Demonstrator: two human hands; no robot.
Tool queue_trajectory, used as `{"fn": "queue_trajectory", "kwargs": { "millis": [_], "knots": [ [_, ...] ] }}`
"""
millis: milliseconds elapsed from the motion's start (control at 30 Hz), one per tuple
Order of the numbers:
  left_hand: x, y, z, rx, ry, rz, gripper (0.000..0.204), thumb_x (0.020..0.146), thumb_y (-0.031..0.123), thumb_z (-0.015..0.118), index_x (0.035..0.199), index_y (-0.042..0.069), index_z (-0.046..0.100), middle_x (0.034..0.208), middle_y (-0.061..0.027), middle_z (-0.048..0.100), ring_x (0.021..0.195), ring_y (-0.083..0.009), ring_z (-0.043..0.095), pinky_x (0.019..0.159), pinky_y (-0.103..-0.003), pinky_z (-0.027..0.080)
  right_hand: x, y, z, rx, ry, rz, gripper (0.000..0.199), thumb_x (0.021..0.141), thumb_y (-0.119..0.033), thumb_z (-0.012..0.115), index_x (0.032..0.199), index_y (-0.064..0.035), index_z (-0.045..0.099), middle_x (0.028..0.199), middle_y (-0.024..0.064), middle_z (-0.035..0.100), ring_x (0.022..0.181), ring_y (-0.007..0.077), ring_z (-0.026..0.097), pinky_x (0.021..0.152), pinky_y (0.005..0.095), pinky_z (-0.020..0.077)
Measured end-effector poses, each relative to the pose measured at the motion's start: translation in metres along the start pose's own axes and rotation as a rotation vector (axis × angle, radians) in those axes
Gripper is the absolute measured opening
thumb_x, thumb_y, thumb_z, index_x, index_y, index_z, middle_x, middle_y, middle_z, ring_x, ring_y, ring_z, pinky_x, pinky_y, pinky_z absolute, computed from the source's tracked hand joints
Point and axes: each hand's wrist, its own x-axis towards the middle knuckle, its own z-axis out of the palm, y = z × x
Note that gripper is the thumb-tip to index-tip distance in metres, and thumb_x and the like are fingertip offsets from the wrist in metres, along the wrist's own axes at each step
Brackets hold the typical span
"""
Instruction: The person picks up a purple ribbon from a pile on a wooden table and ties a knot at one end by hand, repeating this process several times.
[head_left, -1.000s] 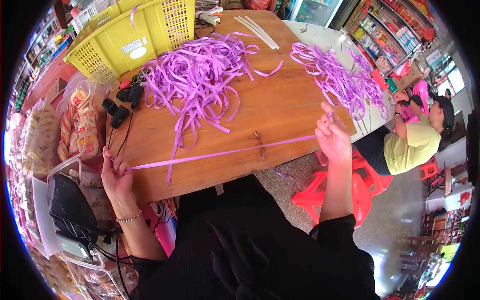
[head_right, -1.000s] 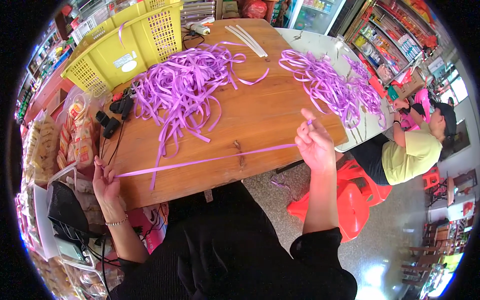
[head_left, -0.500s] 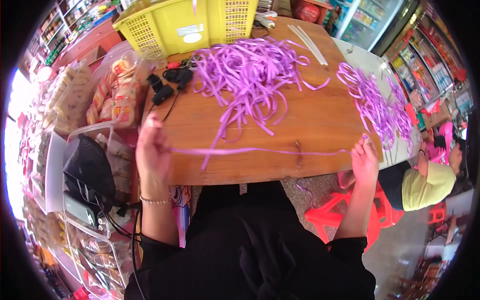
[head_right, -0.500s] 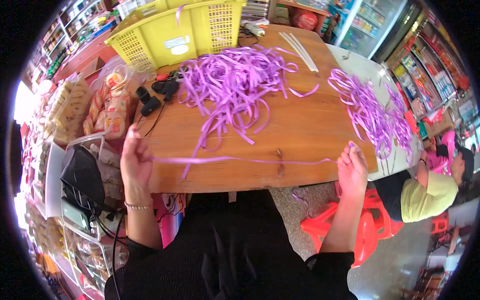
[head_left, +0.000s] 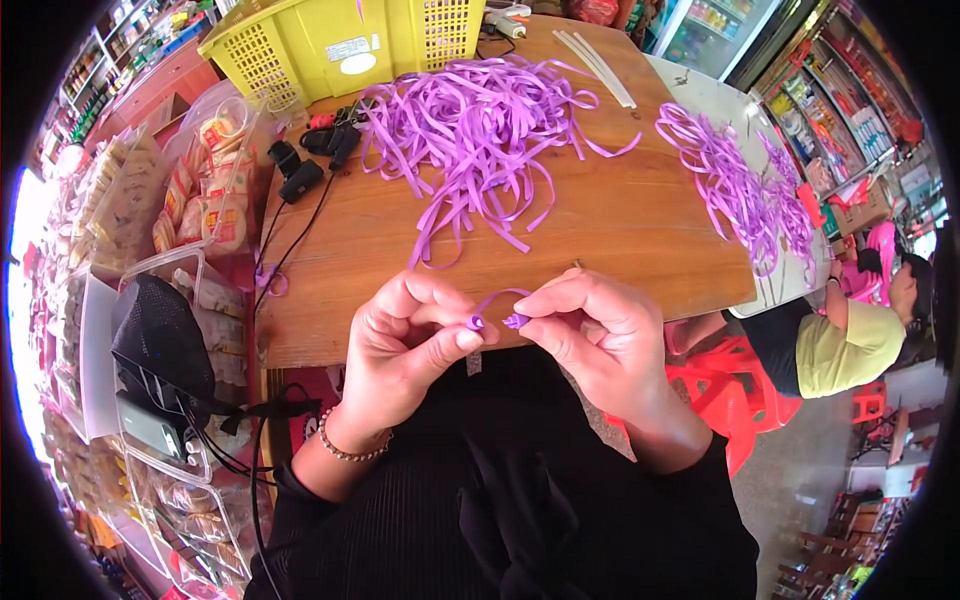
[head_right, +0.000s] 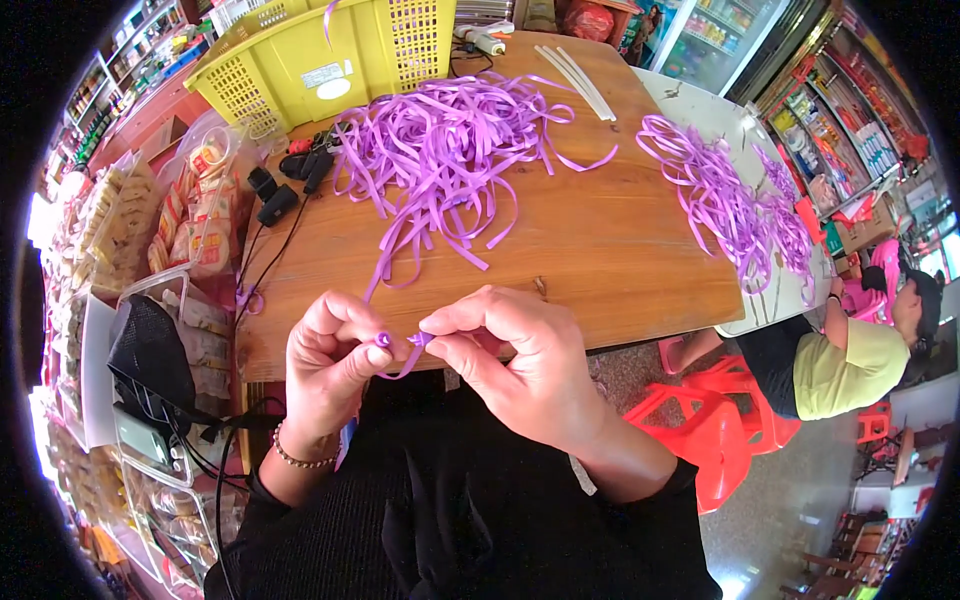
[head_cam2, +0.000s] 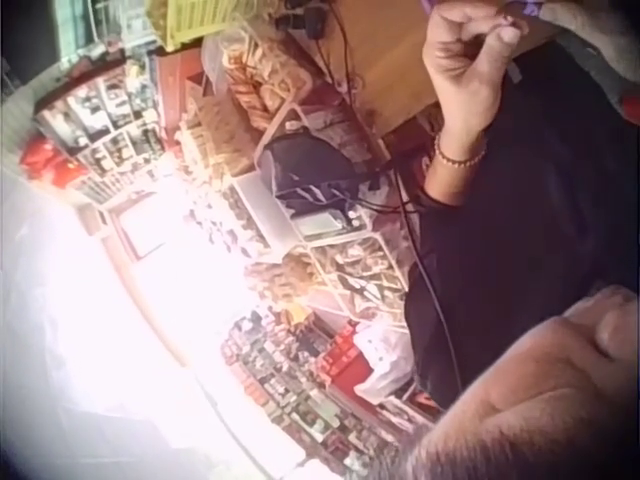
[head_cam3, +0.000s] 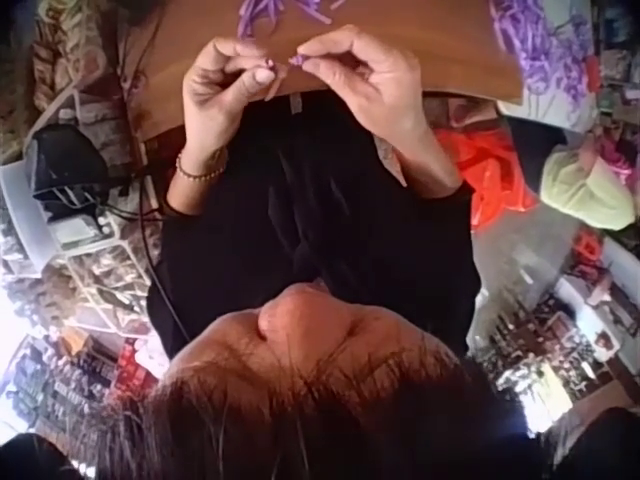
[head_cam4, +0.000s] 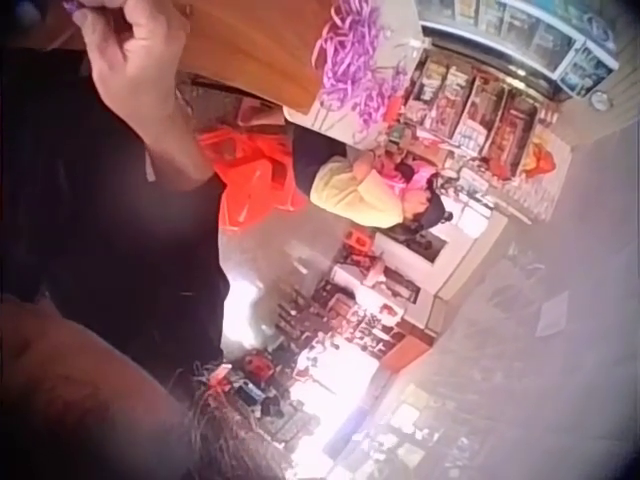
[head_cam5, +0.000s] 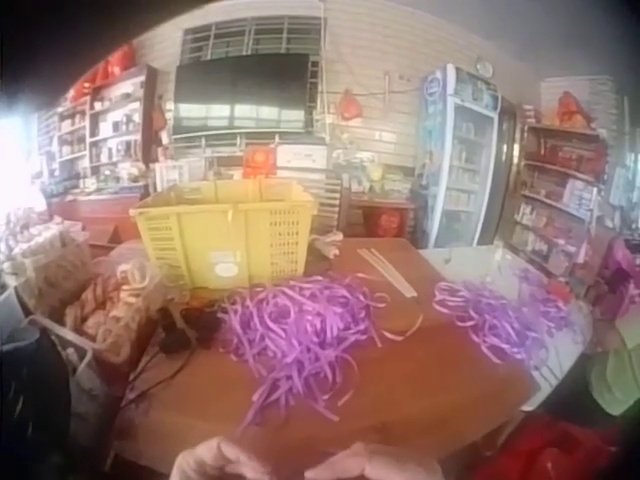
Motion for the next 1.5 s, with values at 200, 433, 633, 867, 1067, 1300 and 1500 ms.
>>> {"fn": "queue_trajectory", "kwargs": {
  "millis": [200, 433, 633, 867, 1067, 1300, 1500],
  "knots": [
    [-0.002, -0.001, 0.004, 0.105, 0.077, 0.029, 0.011, 0.084, 0.001, 0.069, 0.087, 0.0, 0.059, 0.083, -0.0104, 0.068, 0.074, -0.0133, 0.065, 0.07, -0.026, 0.055, -0.004, -0.005, 0.008, -0.14, 0.003, -0.087, 0.016, 0.082, 0.009, 0.065, 0.097, 0.0045, 0.063, 0.089, 0.0093, 0.062, 0.076, 0.0108, 0.059, 0.064, 0.021, 0.0466],
    [-0.003, -0.002, 0.007, 0.217, 0.117, 0.076, 0.01, 0.081, -0.006, 0.069, 0.088, -0.003, 0.062, 0.083, -0.0109, 0.068, 0.076, -0.0142, 0.065, 0.072, -0.027, 0.055, -0.001, -0.001, 0.013, -0.223, 0.067, -0.269, 0.019, 0.078, 0.011, 0.067, 0.095, 0.0029, 0.064, 0.084, 0.0104, 0.063, 0.071, 0.0129, 0.06, 0.058, 0.0215, 0.0458],
    [-0.002, 0.0, 0.007, 0.286, 0.073, 0.144, 0.011, 0.079, -0.008, 0.069, 0.085, -0.003, 0.063, 0.083, -0.0118, 0.068, 0.076, -0.0163, 0.065, 0.071, -0.027, 0.053, 0.003, -0.005, 0.013, -0.312, 0.071, -0.302, 0.018, 0.076, 0.01, 0.068, 0.091, 0.0011, 0.064, 0.079, 0.0086, 0.064, 0.067, 0.0134, 0.06, 0.057, 0.0235, 0.0452],
    [-0.002, -0.001, 0.005, 0.365, 0.057, 0.194, 0.011, 0.077, -0.01, 0.069, 0.084, -0.002, 0.065, 0.083, -0.011, 0.068, 0.076, -0.0156, 0.064, 0.071, -0.027, 0.052, 0.006, -0.006, 0.012, -0.388, 0.071, -0.337, 0.015, 0.076, 0.007, 0.069, 0.089, -0.0006, 0.064, 0.076, 0.0078, 0.064, 0.065, 0.0152, 0.059, 0.056, 0.0249, 0.0442],
    [-0.003, -0.002, 0.007, 0.37, 0.127, 0.168, 0.011, 0.077, -0.01, 0.07, 0.083, -0.002, 0.065, 0.082, -0.0106, 0.068, 0.075, -0.0154, 0.064, 0.07, -0.027, 0.052, 0.005, -0.009, 0.008, -0.385, 0.032, -0.327, 0.015, 0.076, 0.005, 0.069, 0.089, -0.0003, 0.064, 0.076, 0.0083, 0.064, 0.065, 0.0165, 0.059, 0.058, 0.0262, 0.0447],
    [-0.002, 0.0, 0.005, 0.375, 0.065, 0.154, 0.01, 0.076, -0.008, 0.072, 0.081, -0.001, 0.066, 0.079, -0.0094, 0.068, 0.073, -0.0148, 0.064, 0.068, -0.026, 0.051, 0.005, -0.007, 0.01, -0.395, 0.037, -0.324, 0.015, 0.076, 0.005, 0.07, 0.089, -0.0003, 0.064, 0.076, 0.0078, 0.064, 0.065, 0.0167, 0.059, 0.058, 0.0264, 0.0446],
    [-0.002, 0.0, 0.004, 0.423, 0.04, 0.215, 0.011, 0.076, -0.008, 0.072, 0.083, -0.001, 0.068, 0.079, -0.0084, 0.069, 0.071, -0.0132, 0.064, 0.065, -0.025, 0.05, 0.005, -0.01, 0.011, -0.419, 0.038, -0.311, 0.015, 0.076, 0.006, 0.069, 0.088, -0.0004, 0.064, 0.075, 0.0077, 0.064, 0.065, 0.0173, 0.059, 0.058, 0.0268, 0.045]
  ]
}}
